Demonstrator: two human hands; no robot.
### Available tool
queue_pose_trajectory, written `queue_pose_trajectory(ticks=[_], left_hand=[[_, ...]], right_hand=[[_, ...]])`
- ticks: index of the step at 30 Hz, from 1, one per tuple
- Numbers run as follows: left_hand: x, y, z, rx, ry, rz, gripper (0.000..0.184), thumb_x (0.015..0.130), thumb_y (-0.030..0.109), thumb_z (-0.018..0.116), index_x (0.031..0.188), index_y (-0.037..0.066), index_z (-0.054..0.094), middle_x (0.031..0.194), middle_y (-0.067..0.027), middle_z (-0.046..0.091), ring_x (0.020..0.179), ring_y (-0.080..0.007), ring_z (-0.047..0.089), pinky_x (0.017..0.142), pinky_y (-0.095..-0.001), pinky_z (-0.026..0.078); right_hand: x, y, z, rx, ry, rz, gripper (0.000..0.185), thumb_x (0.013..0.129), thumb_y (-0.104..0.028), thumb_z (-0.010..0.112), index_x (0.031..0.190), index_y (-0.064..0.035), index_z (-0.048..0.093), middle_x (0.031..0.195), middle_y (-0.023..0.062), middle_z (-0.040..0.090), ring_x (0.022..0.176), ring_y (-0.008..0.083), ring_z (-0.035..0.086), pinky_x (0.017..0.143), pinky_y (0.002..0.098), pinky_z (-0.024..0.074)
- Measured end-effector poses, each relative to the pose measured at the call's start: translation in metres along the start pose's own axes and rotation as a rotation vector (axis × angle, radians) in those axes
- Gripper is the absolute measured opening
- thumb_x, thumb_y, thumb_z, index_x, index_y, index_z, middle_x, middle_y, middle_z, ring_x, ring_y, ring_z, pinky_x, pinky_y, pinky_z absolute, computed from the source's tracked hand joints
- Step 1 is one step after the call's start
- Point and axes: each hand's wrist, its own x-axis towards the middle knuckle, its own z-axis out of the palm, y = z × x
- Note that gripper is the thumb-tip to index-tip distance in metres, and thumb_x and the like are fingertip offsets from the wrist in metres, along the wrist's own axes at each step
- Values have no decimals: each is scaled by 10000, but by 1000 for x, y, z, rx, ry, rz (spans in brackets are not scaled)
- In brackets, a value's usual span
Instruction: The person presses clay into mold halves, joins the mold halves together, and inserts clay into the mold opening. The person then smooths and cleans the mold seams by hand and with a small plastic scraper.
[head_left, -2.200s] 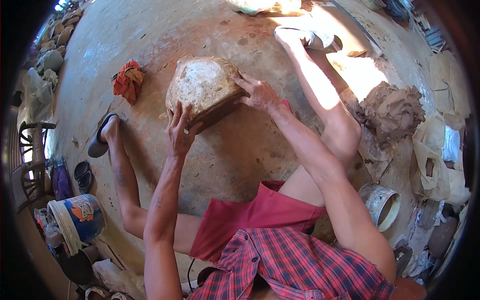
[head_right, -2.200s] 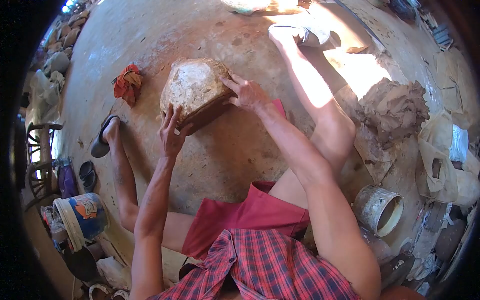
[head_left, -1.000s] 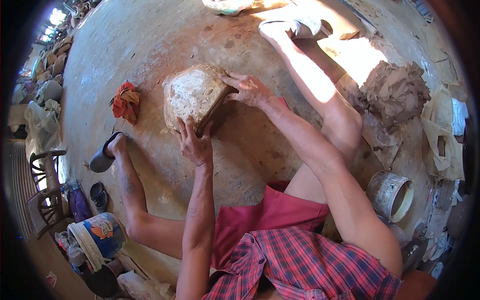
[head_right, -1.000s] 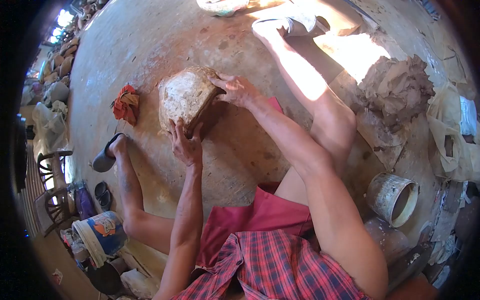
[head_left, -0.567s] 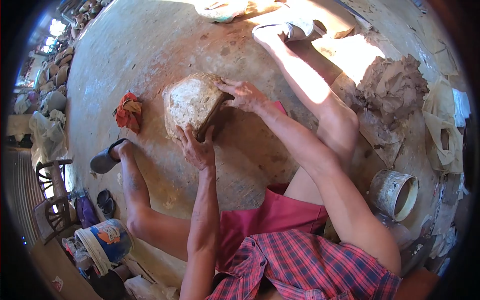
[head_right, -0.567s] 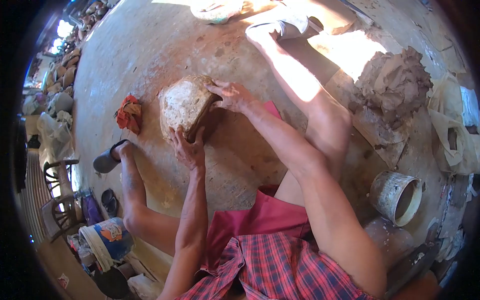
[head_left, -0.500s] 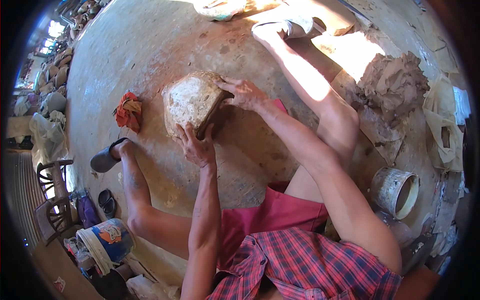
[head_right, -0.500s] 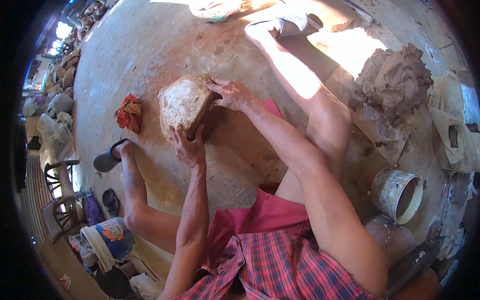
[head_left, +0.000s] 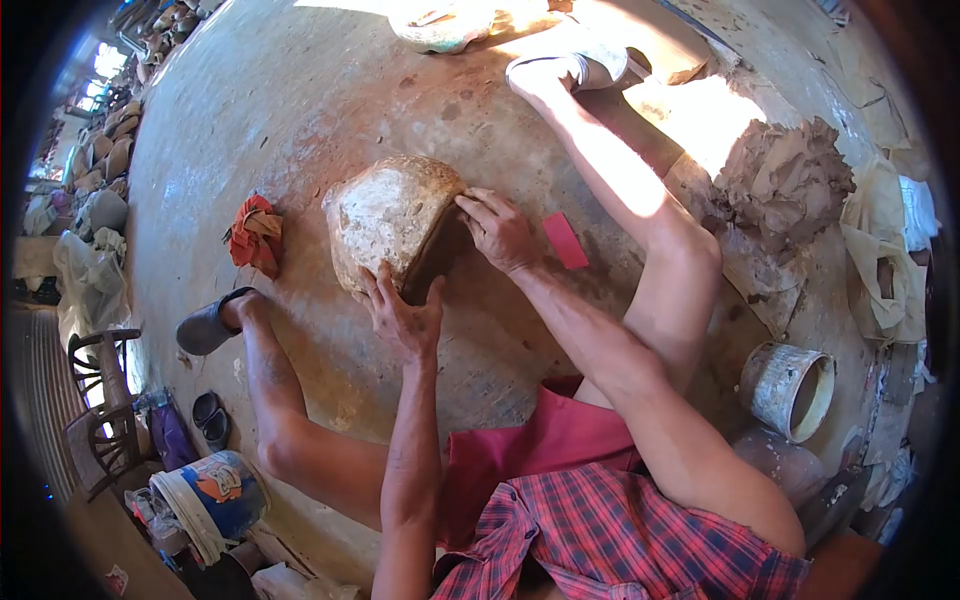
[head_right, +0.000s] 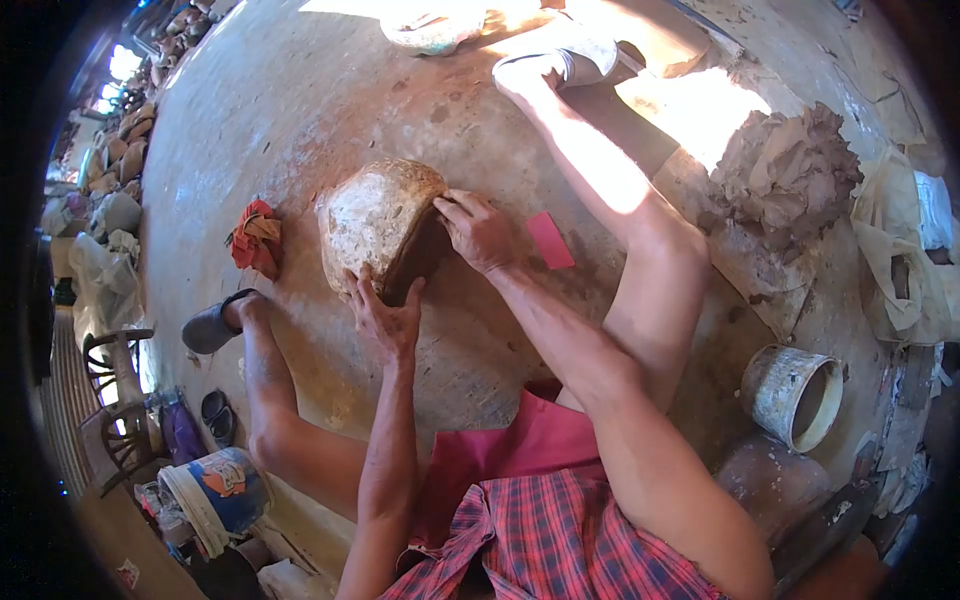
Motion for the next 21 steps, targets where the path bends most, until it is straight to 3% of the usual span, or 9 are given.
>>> queue_pose_trajectory(ticks=[2, 5, 9, 11, 15, 18, 20, 21], left_hand=[[-4, 4, 2, 39, 24, 20, 953, 730, 442, 943, 1513, 101, 521, 1632, -298, 409, 1438, -535, 470, 1145, -592, 462], [-8, 12, 2, 45, 5, -12, 944, 757, 431, 925, 1531, 91, 505, 1636, -312, 394, 1426, -541, 480, 1099, -584, 501], [-8, 14, 4, 48, 10, -20, 920, 789, 421, 901, 1544, 88, 494, 1634, -322, 389, 1414, -542, 492, 1089, -574, 507], [-8, 13, 5, 54, 13, -14, 910, 799, 418, 894, 1546, 88, 493, 1636, -321, 386, 1414, -542, 492, 1089, -574, 506], [-9, 13, 6, 55, 21, -7, 911, 797, 410, 895, 1547, 90, 490, 1644, -320, 373, 1421, -537, 486, 1102, -577, 496], [-10, 11, 6, 54, 17, 0, 917, 798, 389, 893, 1555, 83, 473, 1650, -322, 360, 1448, -535, 455, 1153, -590, 453], [-8, 12, 7, 57, 23, 21, 918, 801, 372, 889, 1559, 78, 463, 1653, -324, 352, 1462, -533, 438, 1181, -597, 427], [-9, 13, 5, 23, 9, 10, 913, 804, 354, 884, 1563, 80, 457, 1656, -324, 345, 1472, -538, 420, 1202, -602, 401]], right_hand=[[-4, 1, 4, -15, 12, 96, 366, 839, -1, 773, 1198, -68, 752, 1201, 135, 716, 1107, 348, 708, 945, 414, 604], [-9, 6, 8, -36, -9, 181, 396, 791, 53, 753, 1168, -66, 745, 1223, 149, 699, 1139, 358, 697, 967, 425, 597], [12, -10, -2, 27, 82, 125, 434, 784, 65, 740, 1196, -69, 743, 1285, 163, 677, 1138, 376, 693, 970, 432, 593], [15, 1, 4, -15, 17, 12, 408, 805, 56, 730, 1191, -72, 750, 1225, 154, 707, 1129, 368, 700, 967, 435, 593], [12, 13, 7, 59, 15, -8, 352, 827, 43, 716, 1159, -66, 756, 1137, 146, 736, 1079, 356, 720, 938, 424, 602], [4, -1, 2, 37, 66, 40, 281, 825, -5, 745, 1100, -63, 762, 1042, 138, 749, 967, 338, 743, 849, 423, 616], [-7, -20, -16, 13, -252, 91, 254, 827, -55, 774, 1081, -65, 758, 1009, 134, 748, 880, 332, 744, 753, 426, 613], [-13, -23, -14, 8, -251, 93, 254, 827, -55, 774, 1081, -65, 758, 1009, 134, 748, 880, 332, 744, 753, 426, 613]])
